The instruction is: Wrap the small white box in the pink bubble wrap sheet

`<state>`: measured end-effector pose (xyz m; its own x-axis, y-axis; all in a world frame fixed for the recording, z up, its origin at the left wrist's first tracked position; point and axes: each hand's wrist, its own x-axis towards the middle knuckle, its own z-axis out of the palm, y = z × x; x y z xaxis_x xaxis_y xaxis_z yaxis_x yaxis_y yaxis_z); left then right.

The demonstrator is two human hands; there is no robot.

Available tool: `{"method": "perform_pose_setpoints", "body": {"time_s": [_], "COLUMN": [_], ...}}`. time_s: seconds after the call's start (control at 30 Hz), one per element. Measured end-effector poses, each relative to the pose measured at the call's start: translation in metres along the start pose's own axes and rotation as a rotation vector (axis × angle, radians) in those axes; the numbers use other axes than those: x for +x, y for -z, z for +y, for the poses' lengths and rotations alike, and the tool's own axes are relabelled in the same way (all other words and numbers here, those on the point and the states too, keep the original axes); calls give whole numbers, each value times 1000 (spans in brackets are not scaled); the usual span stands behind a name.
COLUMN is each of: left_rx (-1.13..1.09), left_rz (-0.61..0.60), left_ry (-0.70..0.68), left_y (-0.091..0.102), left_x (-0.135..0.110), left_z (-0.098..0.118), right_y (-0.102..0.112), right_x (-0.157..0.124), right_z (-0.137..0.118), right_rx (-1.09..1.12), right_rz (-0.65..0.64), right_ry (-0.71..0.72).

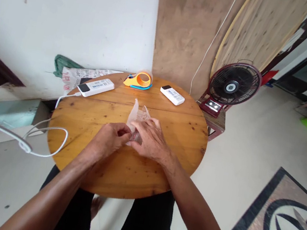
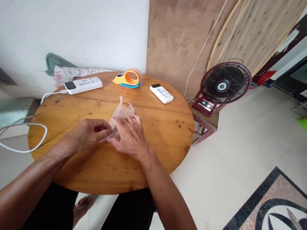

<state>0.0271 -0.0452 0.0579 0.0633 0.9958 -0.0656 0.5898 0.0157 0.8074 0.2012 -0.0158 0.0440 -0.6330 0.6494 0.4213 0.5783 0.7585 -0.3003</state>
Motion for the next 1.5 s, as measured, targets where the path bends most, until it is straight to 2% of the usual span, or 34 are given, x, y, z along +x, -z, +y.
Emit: {"method": "perform_pose_setpoints", "body": {"time_s": [0.17,0.27,0.4,0.5,0.63,0.77,0.87,0.97,1.1,1.23,1.33,1.5], "left_rx": [447,592,502,354,312,332,325,318,301,264,258,294], "left_rz": [43,80,95,75,63,79,67,71,86,65,41,27], "left_ry": [-151,-322,-613,-708,-770,-849,-892,-904,-912,-942,-964,-982], "left_y": [-3,-3,-2,0,2,1,-1,-4,-5,-2,0,-1], "left_x": [-1,1,5,6,5,6,6,6,6,5,5,11], "left_z": [5,3,-9,-18,-25,-28,-29,-29,-28,-33,-40,-50], "right_y": [-2,-2,-1,-2,0,14,28,34,24,12,11,12], "right_x": [-1,-1,-1,-1,-1,-1,-3,-12,-40,-63,-61,-39], "right_z": [3,3,5,7,10,12,13,14,18,18,11,-3], "right_rx": [31,35,41,43,84,211,309,299,209,220,187,122], "right_rz": [5,-4,-17,-35,-64,-106,-36,43,58,91,83,9], "right_ry": [-16,-22,-27,-26,-35,-66,-172,-347,-593,-717,-734,-751]}}
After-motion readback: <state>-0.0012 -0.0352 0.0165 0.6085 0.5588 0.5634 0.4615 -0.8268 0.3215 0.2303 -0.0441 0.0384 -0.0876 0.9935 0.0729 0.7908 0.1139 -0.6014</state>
